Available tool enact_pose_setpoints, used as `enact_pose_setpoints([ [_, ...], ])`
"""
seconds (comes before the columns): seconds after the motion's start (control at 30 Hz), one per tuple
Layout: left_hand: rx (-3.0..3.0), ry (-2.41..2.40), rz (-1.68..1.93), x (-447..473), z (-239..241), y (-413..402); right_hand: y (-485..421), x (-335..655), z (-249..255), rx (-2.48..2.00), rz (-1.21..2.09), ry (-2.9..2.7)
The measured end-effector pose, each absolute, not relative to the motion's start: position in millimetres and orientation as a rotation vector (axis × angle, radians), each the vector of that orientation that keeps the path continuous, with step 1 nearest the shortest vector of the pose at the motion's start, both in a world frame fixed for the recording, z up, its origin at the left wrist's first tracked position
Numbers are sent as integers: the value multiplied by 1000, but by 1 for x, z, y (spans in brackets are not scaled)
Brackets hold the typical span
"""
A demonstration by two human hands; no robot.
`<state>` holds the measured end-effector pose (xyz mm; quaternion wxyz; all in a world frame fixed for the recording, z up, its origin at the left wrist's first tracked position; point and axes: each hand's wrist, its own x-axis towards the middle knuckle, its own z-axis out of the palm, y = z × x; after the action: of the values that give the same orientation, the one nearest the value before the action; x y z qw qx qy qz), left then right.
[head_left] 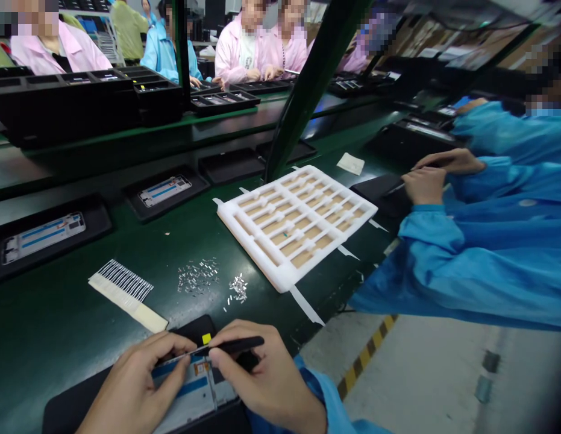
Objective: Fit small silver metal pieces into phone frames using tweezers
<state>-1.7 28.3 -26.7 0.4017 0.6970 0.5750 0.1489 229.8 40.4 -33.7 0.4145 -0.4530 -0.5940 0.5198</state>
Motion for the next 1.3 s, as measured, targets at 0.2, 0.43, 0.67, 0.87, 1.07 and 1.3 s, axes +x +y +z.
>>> enact_pose_setpoints([
  [0.2, 1735, 1483, 360, -2, -35, 27, 40, 228, -32, -1103, 1262, -1494],
  [0.43, 1738, 1534, 349, -1, -37, 27, 34, 227, -34, -1083, 1162, -1521],
  [0.67, 1743, 1519, 393, -1, -37, 27, 32, 227, -33, -1058, 1079, -1542],
  [0.87, 1739, 1549, 371, 0, -39, 24, 30, 228, -34, -1012, 1049, -1517],
  [1.07, 1744, 1547, 348, -1, -34, 24, 27, 229, -36, -958, 1034, -1631],
  [1.3, 1706, 1587, 263, 1, -37, 25, 29, 230, -41, -847, 875, -1799],
])
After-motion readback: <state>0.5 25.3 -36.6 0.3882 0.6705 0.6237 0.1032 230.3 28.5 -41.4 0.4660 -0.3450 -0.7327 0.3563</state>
